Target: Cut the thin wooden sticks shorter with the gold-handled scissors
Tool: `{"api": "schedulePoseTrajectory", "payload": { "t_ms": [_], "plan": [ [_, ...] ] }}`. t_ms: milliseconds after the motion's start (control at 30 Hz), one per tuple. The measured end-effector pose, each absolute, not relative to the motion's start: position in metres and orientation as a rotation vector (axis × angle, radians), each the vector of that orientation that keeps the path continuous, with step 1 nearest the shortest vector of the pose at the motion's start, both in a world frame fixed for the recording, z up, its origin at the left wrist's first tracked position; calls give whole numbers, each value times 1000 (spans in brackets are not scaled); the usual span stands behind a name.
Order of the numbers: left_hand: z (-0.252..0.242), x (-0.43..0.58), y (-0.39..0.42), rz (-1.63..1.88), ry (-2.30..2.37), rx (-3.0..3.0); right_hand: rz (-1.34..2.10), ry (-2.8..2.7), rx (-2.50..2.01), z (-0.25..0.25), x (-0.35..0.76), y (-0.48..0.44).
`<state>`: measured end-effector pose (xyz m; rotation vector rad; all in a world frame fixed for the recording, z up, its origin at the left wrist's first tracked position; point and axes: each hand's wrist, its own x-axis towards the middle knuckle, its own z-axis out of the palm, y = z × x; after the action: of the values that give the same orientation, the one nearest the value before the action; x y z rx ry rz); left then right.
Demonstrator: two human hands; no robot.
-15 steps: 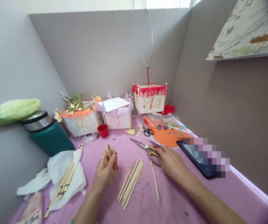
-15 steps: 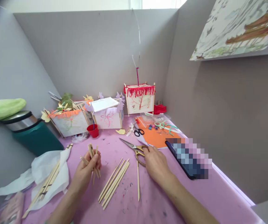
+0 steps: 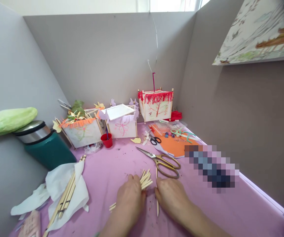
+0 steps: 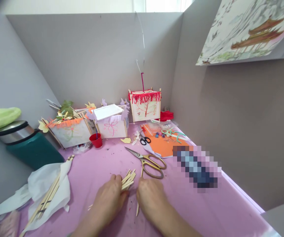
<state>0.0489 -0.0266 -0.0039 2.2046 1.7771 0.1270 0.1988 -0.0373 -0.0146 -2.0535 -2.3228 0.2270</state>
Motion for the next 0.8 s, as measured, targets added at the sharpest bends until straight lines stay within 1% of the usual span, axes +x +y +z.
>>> {"api": "schedulePoseTrajectory", "payload": {
  "t_ms": [167, 300, 433, 533, 667, 800],
  "plan": [
    [-7, 58, -26, 7, 1781, 2241, 362, -2330, -1858, -9, 188, -45],
    [-12, 55, -18, 98, 1790, 2262, 389, -2283, -1878, -6, 180, -46],
    [-15, 52, -8, 174, 1817, 2179, 444, -2151, -1894, -13, 180, -42],
    [-8, 51, -4, 385, 1777, 2089, 521, -2055, -1850, -19, 179, -41],
    [13, 50, -3, 767, 1787, 1870, 582, -1838, -1597, -16, 175, -37],
    [22, 49, -1, 1134, 1661, 1696, 372, -1869, -1409, -10, 177, -26]
  ]
}}
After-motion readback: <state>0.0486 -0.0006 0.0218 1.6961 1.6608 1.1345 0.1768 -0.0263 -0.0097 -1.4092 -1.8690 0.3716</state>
